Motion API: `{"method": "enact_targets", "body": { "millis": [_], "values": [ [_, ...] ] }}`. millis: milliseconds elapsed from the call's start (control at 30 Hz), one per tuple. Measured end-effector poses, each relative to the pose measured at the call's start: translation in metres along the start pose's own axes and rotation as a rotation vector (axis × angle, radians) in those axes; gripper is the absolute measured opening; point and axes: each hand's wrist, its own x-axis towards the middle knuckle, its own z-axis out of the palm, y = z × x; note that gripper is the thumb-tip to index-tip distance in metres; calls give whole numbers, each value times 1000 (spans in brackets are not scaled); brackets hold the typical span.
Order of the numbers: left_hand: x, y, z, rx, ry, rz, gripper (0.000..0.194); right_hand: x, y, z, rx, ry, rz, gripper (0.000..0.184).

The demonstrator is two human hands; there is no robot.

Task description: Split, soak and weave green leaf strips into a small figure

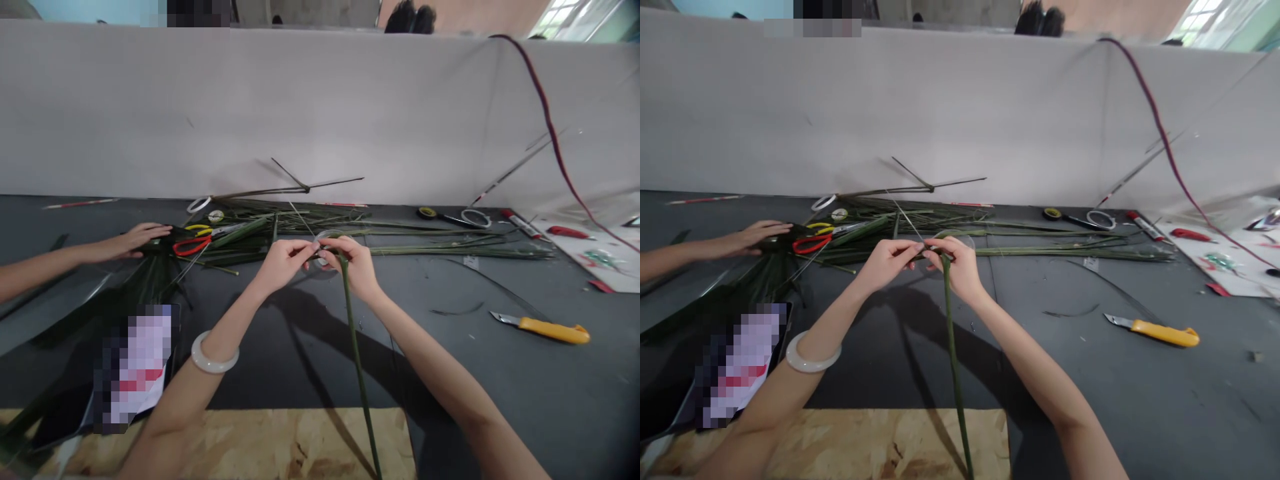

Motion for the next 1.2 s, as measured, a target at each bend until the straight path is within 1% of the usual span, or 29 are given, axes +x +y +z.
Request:
{"method": "enact_targets", "body": {
  "millis": [133,200,300,400,533,633,700,767,833,867,900,933,967,1000,1033,1100,1167,1200],
  "values": [
    [1,0,-4,26,-16,-18,39,-1,4,-3,6,-140,-7,35],
    [1,0,-5,34,-41,-26,38,-1,5,-4,-16,-174,-13,35],
    [0,1,-5,42,-72,-28,39,0,3,-4,-53,-184,-6,36],
    [0,0,-6,54,-82,-21,40,1,0,-3,-37,-216,2,37],
    [0,1,-9,98,-124,-39,38,1,-3,-6,-13,-339,5,43],
    [-1,3,-12,137,-161,-33,36,0,-3,-6,-13,-397,34,46],
    [-1,5,-14,148,-161,-34,36,0,-5,-8,7,-420,65,54],
    [-1,6,-16,154,-138,-33,37,3,-7,-15,18,-450,70,70],
    [0,6,-19,144,-84,-32,37,12,-9,-33,-27,-478,49,84],
    [0,6,-22,132,-53,-33,37,18,-8,-46,-95,-502,54,85],
    [0,5,-24,115,-24,-34,37,27,-6,-61,-201,-493,68,80],
    [0,4,-27,96,1,-33,37,36,-3,-77,-382,-470,99,66],
    [0,3,-30,83,20,-28,36,46,2,-94,-648,-406,138,49],
    [0,2,-32,77,34,-20,36,57,8,-111,-966,-314,186,39],
    [0,2,-34,74,45,-12,36,66,15,-127,-1096,-253,223,38],
    [-1,2,-37,75,57,-1,36,82,32,-154,-1254,-175,265,42],
    [-2,3,-38,78,64,0,36,89,49,-171,-1384,-164,304,42],
    [-2,4,-38,79,67,0,36,91,57,-177,-1433,-188,324,38]
  ]
}}
